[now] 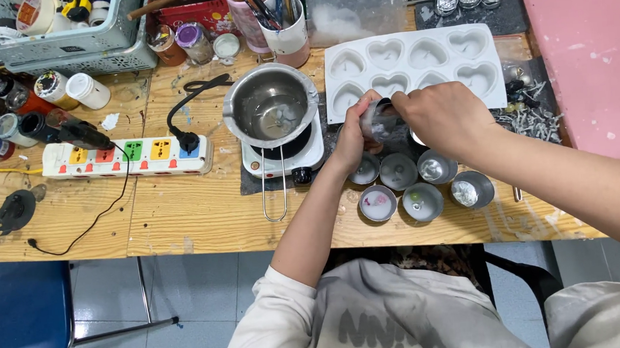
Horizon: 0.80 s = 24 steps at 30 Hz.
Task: Scraping out leftover wax from small metal candle tins using a spoon.
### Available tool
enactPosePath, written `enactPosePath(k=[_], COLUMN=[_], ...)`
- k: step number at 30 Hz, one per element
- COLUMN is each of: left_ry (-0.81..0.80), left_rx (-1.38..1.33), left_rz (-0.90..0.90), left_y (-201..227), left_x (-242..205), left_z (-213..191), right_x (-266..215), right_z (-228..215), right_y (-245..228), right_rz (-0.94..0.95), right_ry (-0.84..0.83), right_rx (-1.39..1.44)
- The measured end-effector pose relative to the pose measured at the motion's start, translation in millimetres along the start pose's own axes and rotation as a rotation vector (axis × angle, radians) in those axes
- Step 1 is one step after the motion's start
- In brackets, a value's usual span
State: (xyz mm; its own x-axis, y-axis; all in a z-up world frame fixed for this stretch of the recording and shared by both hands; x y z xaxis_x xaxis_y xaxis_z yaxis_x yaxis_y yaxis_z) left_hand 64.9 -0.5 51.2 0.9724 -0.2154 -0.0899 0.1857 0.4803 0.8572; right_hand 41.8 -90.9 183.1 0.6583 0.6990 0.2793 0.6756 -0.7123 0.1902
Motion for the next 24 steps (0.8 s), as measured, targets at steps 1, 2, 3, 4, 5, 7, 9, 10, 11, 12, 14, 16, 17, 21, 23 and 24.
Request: enactPosePath(k=[1,2,3,4,5,7,9,10,11,12,14,16,17,21,23,24], left_ry=[-0.001,-0.014,-0.027,-0.028,-0.053,-0.079,-0.09,-0.088,-0.024,0.036,0.007,-0.018,-0.062,-0.005,0.056,0.114], left_rx=[0.0,-0.002,-0.005,-0.005,-0.01,-0.014,-0.174,-0.176,-0.197,-0.21,-0.191,-0.181,-0.196,-0.093,-0.058,-0.022], left_rz=[0.001,-0.015,-0.031,-0.032,-0.034,-0.034,-0.171,-0.167,-0.169,-0.178,-0.133,-0.082,-0.035,0.113,0.142,0.171], left_y=[0,-2,-4,-7,-10,-17,-33,-21,-9,2,-1,-4,-3,4,4,5], left_x=[0,-1,-1,0,1,5,9,4,1,-3,-2,-1,0,2,1,2], left_z=[0,1,1,-1,-1,-4,-9,-2,0,2,-2,-4,-3,-5,-5,-7], right_x=[0,0,-1,-1,-2,-3,-3,-3,-3,-3,-6,-9,-11,-10,-6,-4], right_z=[0,1,2,1,2,-4,-16,-23,-36,-48,-52,-50,-50,-42,-36,-33], right_y=[1,2,4,4,5,5,-1,-3,-5,-8,-6,-7,-10,-23,-27,-28], right_rz=[0.0,0.005,0.01,0.011,0.025,0.039,0.034,0.029,0.013,0.007,0.041,0.066,0.063,0.071,0.082,0.095], right_ry=[0.001,-0.014,-0.029,-0.03,-0.041,-0.05,-0.027,-0.026,0.043,0.114,0.112,0.105,0.152,0.225,0.223,0.221], right_rx=[-0.001,0.003,0.007,0.007,0.002,-0.005,0.043,0.042,0.042,0.044,-0.04,-0.127,-0.169,-0.268,-0.296,-0.327])
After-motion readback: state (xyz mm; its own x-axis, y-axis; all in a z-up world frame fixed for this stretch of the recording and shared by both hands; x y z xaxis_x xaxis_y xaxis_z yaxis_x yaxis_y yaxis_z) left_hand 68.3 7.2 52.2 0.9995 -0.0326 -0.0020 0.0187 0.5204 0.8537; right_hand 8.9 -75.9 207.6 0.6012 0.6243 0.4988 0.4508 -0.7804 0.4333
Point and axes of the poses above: each hand's wrist, its own x-axis towards the middle knuckle, its own z-axis out of the palm, y = z × x, the point moved 8 cm from there along x, towards the middle knuckle, and after that the axes turned 11 degrees about y, right-handed, at the moved point
